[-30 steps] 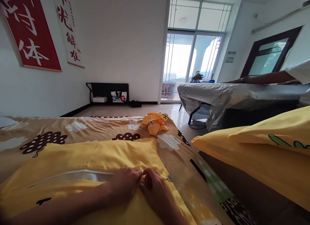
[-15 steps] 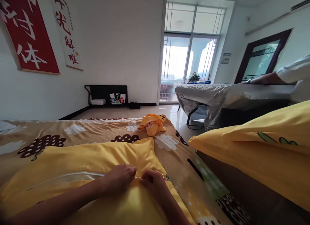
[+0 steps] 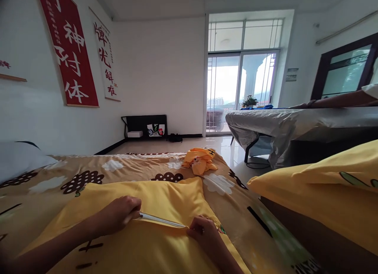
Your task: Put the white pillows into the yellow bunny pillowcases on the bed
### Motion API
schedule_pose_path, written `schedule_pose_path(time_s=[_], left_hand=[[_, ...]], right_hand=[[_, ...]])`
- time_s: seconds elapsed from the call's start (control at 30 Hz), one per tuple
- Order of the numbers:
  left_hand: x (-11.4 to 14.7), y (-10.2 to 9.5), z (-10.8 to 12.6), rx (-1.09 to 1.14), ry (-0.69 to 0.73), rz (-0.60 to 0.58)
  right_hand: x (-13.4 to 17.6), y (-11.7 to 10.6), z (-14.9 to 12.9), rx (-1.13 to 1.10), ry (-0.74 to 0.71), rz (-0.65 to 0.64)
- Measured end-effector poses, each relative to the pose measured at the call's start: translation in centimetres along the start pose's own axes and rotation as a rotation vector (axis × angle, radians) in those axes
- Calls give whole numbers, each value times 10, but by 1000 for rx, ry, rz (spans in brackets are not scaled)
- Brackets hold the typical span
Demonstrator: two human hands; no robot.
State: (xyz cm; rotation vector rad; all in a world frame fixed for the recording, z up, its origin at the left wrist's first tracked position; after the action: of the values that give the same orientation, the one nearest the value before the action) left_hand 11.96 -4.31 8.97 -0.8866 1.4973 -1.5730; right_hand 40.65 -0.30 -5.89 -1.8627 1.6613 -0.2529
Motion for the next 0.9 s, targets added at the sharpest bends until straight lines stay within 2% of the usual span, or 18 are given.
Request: schedule_pose_path(time_s=[0.13,0.23,0.3,0.37,0.47,0.53,0.57,0.67,0.77,0.9], left_hand=[[23,-2,-23,66,-31,74],[34,2,-33,97,-73,104],[37,4,-34,96,-96,119],[38,6,-32,67,-100,123],[36,5,-28,33,-100,140],[36,4,-26,28,-100,171],[36,4,-26,27,-103,190],[38,7,-26,38,-127,242],[40,16,-28,57,-137,232],[37,31,-33,99,-147,129]], right_hand=[[-1,4,8,52,-18,15],[-7,3,-7,120,-19,57],[-10,3,-39,207,-52,68],[-10,8,-88,315,-142,-4],[-8,30,-165,510,-306,-207],[-8,47,-200,634,-345,-281],[-11,56,-209,677,-336,-288],[-24,80,-202,651,-289,-217],[-40,101,-167,438,-260,-113],[-45,119,-131,209,-328,-156]])
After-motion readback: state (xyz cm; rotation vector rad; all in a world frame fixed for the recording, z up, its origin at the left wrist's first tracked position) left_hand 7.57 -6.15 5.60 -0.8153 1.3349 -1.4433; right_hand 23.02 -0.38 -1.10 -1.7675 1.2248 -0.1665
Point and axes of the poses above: each hand's wrist, its own x-axis away from the middle knuckle, its own y-axis out of the palm, z = x × y, the point moved 1 cm from there along -x, towards the middle knuckle, and after that the axes turned 5 degrees about y, right-handed, at the moved point
